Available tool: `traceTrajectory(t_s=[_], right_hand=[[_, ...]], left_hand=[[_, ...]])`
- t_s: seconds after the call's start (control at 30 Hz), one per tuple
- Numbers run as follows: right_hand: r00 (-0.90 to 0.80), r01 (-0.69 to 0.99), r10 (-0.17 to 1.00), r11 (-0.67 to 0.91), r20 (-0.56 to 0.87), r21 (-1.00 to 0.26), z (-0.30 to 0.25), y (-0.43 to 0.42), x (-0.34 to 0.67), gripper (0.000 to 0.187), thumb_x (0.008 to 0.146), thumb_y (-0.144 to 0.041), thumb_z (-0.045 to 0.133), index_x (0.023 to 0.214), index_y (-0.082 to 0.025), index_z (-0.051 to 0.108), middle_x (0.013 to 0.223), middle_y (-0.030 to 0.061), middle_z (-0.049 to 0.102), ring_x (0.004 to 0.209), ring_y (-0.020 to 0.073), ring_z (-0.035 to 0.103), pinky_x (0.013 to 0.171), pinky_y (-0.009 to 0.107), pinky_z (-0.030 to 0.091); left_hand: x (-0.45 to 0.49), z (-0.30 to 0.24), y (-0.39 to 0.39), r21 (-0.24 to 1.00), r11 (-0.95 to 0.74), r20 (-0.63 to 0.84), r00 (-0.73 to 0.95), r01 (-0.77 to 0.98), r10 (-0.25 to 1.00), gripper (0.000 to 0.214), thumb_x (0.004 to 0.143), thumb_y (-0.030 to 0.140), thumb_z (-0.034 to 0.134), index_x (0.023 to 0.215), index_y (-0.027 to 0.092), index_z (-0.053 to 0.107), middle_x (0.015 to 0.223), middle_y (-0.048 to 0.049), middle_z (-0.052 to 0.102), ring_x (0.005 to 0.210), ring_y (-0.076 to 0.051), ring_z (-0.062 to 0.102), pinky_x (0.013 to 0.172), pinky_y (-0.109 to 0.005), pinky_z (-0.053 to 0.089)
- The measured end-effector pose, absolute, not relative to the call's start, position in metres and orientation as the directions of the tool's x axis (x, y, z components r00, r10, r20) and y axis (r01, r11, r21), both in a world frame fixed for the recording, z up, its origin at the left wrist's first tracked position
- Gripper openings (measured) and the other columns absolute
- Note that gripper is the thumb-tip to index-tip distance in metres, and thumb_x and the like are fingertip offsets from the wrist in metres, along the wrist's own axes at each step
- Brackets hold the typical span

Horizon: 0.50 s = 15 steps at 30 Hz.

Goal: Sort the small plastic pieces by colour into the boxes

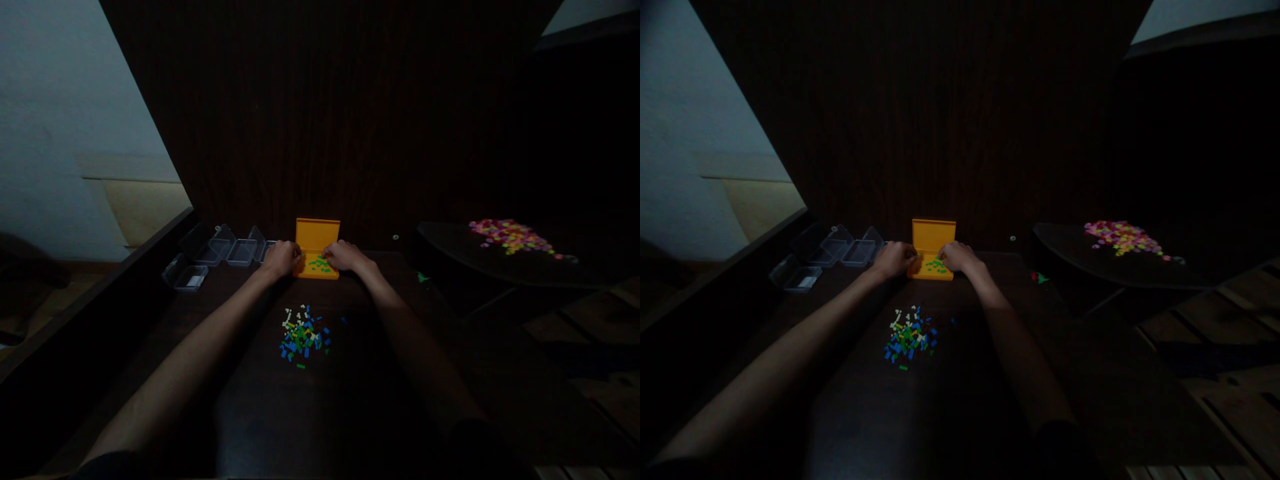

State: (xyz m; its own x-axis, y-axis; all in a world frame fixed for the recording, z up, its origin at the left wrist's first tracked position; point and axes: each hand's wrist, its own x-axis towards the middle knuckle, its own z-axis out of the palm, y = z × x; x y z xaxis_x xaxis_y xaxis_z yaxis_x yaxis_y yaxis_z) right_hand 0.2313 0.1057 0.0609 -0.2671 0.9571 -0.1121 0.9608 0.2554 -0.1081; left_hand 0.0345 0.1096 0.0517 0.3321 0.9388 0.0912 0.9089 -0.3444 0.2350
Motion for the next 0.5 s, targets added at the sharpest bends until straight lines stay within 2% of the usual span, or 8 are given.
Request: traceTrajectory(t_s=[0.1, 0.2, 0.5], right_hand=[[-0.283, 0.956, 0.948, 0.268, -0.144, -0.115, 0.063, 0.106, 0.233, 0.039, 0.082, -0.016, 0.056, 0.117, -0.028, 0.068, 0.122, 0.0075, 0.066, 0.106, 0.0252, 0.064, 0.084, 0.031, 0.048], [-0.303, 0.95, 0.942, 0.285, -0.147, -0.129, 0.065, 0.107, 0.237, 0.035, 0.082, -0.016, 0.056, 0.113, -0.027, 0.07, 0.117, 0.0063, 0.068, 0.103, 0.0236, 0.065, 0.083, 0.028, 0.048], [-0.333, 0.939, 0.937, 0.32, -0.104, -0.126, 0.074, 0.109, 0.246, 0.032, 0.084, -0.017, 0.057, 0.111, -0.026, 0.071, 0.107, 0.0057, 0.071, 0.094, 0.0198, 0.066, 0.077, 0.025, 0.046]], left_hand=[[0.047, 0.052, 0.116, 0.201, -0.316, 0.052, 0.312, 0.927, 0.949, 0.027, 0.084, 0.029, 0.058, 0.103, 0.019, 0.073, 0.102, -0.0158, 0.071, 0.098, -0.031, 0.067, 0.081, -0.036, 0.053], [0.055, 0.051, 0.12, 0.191, -0.303, 0.017, 0.305, 0.934, 0.952, 0.027, 0.083, 0.026, 0.059, 0.104, 0.019, 0.073, 0.105, -0.0172, 0.07, 0.101, -0.033, 0.067, 0.084, -0.038, 0.053], [0.053, 0.051, 0.127, 0.256, -0.329, -0.037, 0.349, 0.909, 0.936, 0.031, 0.08, 0.019, 0.063, 0.108, 0.023, 0.073, 0.105, -0.0112, 0.073, 0.097, -0.024, 0.068, 0.083, -0.028, 0.053]])
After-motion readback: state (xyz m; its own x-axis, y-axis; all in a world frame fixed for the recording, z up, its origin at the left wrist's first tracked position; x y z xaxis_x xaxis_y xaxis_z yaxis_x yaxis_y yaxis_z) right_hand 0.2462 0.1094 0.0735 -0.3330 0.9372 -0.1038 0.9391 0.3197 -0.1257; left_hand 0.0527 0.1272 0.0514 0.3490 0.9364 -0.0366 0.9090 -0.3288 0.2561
